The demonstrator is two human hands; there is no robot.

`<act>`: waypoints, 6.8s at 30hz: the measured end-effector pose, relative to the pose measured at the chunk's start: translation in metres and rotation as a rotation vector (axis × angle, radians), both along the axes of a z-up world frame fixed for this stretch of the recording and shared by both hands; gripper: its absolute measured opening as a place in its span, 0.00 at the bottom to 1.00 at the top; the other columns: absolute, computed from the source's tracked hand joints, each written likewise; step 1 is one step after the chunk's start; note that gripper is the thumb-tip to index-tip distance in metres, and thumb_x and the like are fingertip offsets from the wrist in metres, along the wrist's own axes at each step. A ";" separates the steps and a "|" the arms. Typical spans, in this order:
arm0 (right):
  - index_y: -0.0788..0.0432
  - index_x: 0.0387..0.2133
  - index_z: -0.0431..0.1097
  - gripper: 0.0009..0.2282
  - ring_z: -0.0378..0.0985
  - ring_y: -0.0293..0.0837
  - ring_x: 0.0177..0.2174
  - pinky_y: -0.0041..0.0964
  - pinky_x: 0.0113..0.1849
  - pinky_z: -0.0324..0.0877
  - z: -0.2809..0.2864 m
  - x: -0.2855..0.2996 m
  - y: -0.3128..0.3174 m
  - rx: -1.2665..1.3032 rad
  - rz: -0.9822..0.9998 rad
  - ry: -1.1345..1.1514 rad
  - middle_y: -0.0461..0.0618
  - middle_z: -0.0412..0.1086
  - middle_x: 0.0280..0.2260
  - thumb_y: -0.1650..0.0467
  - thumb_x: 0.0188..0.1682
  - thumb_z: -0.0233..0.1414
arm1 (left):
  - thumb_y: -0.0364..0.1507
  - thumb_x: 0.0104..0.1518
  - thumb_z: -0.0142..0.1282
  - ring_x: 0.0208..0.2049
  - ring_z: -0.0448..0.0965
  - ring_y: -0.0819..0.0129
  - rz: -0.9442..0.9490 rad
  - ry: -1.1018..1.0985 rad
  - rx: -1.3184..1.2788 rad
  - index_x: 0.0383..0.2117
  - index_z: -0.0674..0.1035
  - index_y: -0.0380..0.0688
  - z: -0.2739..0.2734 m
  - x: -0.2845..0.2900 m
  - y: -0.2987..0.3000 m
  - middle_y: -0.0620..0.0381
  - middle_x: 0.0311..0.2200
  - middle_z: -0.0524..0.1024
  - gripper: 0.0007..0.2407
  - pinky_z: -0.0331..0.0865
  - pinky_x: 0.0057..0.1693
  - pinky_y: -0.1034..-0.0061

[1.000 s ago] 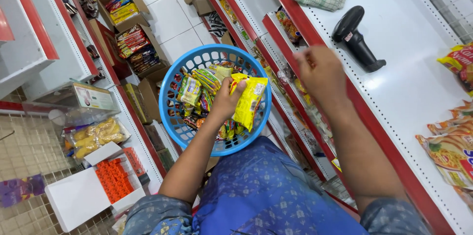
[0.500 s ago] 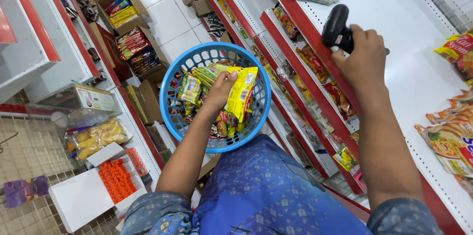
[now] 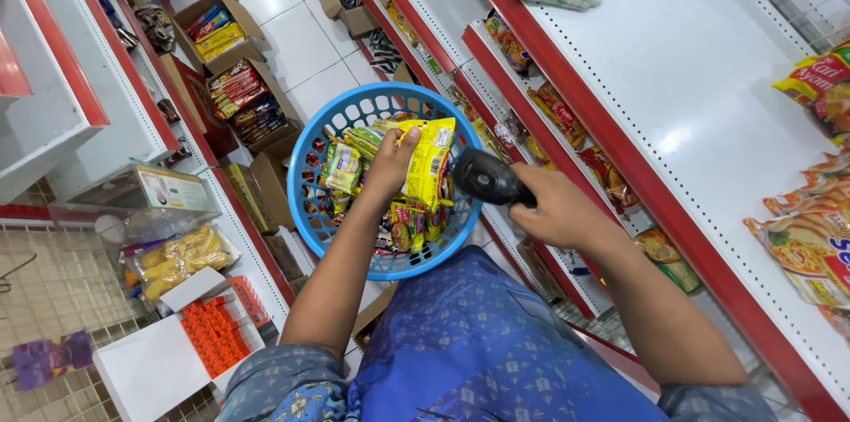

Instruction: Scanning packets of instant noodles from a basket and sorting them.

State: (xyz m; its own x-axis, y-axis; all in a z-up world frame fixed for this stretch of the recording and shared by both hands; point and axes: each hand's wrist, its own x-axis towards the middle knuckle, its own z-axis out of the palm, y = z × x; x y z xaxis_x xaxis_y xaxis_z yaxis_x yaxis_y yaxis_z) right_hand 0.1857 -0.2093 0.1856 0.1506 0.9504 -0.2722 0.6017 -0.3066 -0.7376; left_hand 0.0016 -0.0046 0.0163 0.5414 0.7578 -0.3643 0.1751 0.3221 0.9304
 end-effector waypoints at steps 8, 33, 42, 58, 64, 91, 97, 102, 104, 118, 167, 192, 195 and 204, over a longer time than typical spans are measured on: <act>0.64 0.57 0.69 0.24 0.76 0.58 0.40 0.49 0.43 0.70 -0.013 0.100 0.028 0.381 -0.460 -0.502 0.63 0.71 0.42 0.68 0.48 0.62 | 0.37 0.65 0.47 0.45 0.81 0.65 0.049 -0.416 -0.522 0.53 0.72 0.42 -0.024 0.000 -0.021 0.52 0.45 0.79 0.16 0.76 0.51 0.67; 0.55 0.57 0.68 0.19 0.79 0.50 0.54 0.47 0.62 0.67 -0.026 0.082 -0.096 0.662 -0.784 -0.361 0.54 0.76 0.52 0.76 0.51 0.58 | 0.33 0.56 0.62 0.47 0.79 0.70 -0.825 -0.445 0.118 0.55 0.73 0.41 0.163 0.189 -0.069 0.51 0.64 0.64 0.21 0.80 0.47 0.77; 0.67 0.42 0.63 0.16 0.72 0.51 0.35 0.46 0.39 0.69 -0.067 0.114 -0.113 0.676 -1.210 -0.666 0.57 0.68 0.36 0.66 0.55 0.60 | 0.27 0.55 0.67 0.29 0.84 0.62 -0.853 -0.470 0.848 0.41 0.77 0.38 0.147 0.345 -0.101 0.49 0.29 0.83 0.12 0.75 0.39 0.72; 0.59 0.32 0.67 0.09 0.70 0.52 0.32 0.49 0.36 0.65 -0.063 0.111 -0.096 0.282 -0.994 -1.099 0.51 0.68 0.29 0.67 0.50 0.57 | 0.29 0.49 0.70 0.38 0.80 0.49 -0.689 -0.514 0.867 0.38 0.77 0.37 0.073 0.513 -0.168 0.47 0.34 0.79 0.15 0.72 0.46 0.60; 0.59 0.30 0.67 0.08 0.70 0.51 0.32 0.47 0.36 0.66 -0.060 0.111 -0.096 0.259 -0.971 -1.113 0.50 0.67 0.29 0.68 0.50 0.57 | 0.30 0.50 0.71 0.40 0.79 0.49 -0.673 -0.467 0.858 0.38 0.77 0.38 0.078 0.511 -0.173 0.46 0.36 0.77 0.15 0.72 0.48 0.60; 0.64 0.28 0.73 0.09 0.72 0.38 0.19 0.35 0.24 0.64 -0.149 0.043 -0.061 0.369 -0.389 -0.091 0.50 0.71 0.20 0.68 0.52 0.56 | 0.38 0.65 0.55 0.31 0.78 0.76 -0.310 -0.271 0.364 0.42 0.81 0.43 -0.017 0.113 -0.108 0.62 0.31 0.80 0.12 0.73 0.40 0.76; 0.67 0.29 0.75 0.10 0.75 0.49 0.24 0.42 0.28 0.68 -0.191 0.006 -0.005 0.347 0.020 -0.134 0.57 0.72 0.24 0.69 0.51 0.59 | 0.35 0.62 0.57 0.32 0.83 0.55 -0.021 0.421 0.485 0.38 0.82 0.44 -0.134 0.000 -0.029 0.48 0.29 0.83 0.09 0.74 0.40 0.62; 0.62 0.25 0.74 0.07 0.76 0.52 0.28 0.49 0.36 0.70 -0.212 -0.021 0.033 0.509 0.278 -0.187 0.54 0.73 0.25 0.70 0.49 0.59 | 0.29 0.54 0.57 0.45 0.80 0.49 -0.778 0.836 0.753 0.46 0.80 0.50 -0.234 -0.030 -0.026 0.47 0.43 0.80 0.13 0.74 0.48 0.55; 0.61 0.23 0.74 0.08 0.76 0.52 0.27 0.50 0.36 0.69 -0.197 -0.020 0.054 0.462 0.282 -0.259 0.53 0.73 0.23 0.70 0.49 0.60 | 0.30 0.56 0.55 0.48 0.79 0.50 -0.861 0.887 0.831 0.47 0.80 0.50 -0.258 -0.035 -0.033 0.48 0.46 0.79 0.12 0.73 0.51 0.55; 0.79 0.64 0.56 0.40 0.50 0.78 0.58 0.80 0.58 0.44 -0.113 0.181 0.215 0.552 -0.131 -1.125 0.86 0.53 0.58 0.57 0.50 0.63 | 0.39 0.49 0.65 0.53 0.75 0.52 -1.016 0.839 0.729 0.52 0.76 0.47 -0.169 -0.066 0.001 0.47 0.50 0.77 0.23 0.69 0.57 0.58; 0.54 0.66 0.60 0.23 0.43 0.60 0.70 0.56 0.66 0.40 -0.092 -0.021 0.030 0.431 0.148 -0.093 0.56 0.50 0.71 0.73 0.54 0.48 | 0.54 0.63 0.39 0.66 0.65 0.61 0.281 -0.798 -0.427 0.67 0.62 0.47 -0.023 0.045 -0.136 0.54 0.65 0.65 0.32 0.58 0.70 0.61; 0.54 0.71 0.47 0.38 0.26 0.62 0.71 0.64 0.66 0.23 -0.060 0.163 0.216 -0.014 -0.205 -0.714 0.66 0.36 0.71 0.43 0.56 0.37 | 0.23 0.45 0.70 0.67 0.63 0.52 0.124 -0.658 -0.253 0.70 0.28 0.67 0.049 -0.029 -0.059 0.45 0.70 0.52 0.57 0.68 0.64 0.58; 0.49 0.72 0.49 0.37 0.25 0.64 0.71 0.64 0.65 0.24 0.009 0.121 0.163 0.054 -0.266 -0.750 0.67 0.34 0.72 0.48 0.52 0.48 | 0.24 0.44 0.70 0.68 0.60 0.53 0.105 -0.602 -0.135 0.69 0.26 0.66 0.058 -0.031 -0.053 0.47 0.71 0.48 0.58 0.67 0.64 0.58; 0.53 0.77 0.42 0.44 0.73 0.67 0.54 0.57 0.57 0.66 0.023 0.130 0.055 -0.269 -0.669 -0.507 0.74 0.69 0.54 0.62 0.48 0.60 | 0.29 0.61 0.59 0.74 0.52 0.53 -0.090 -0.424 0.159 0.76 0.46 0.53 0.028 -0.017 -0.048 0.42 0.74 0.49 0.38 0.49 0.75 0.63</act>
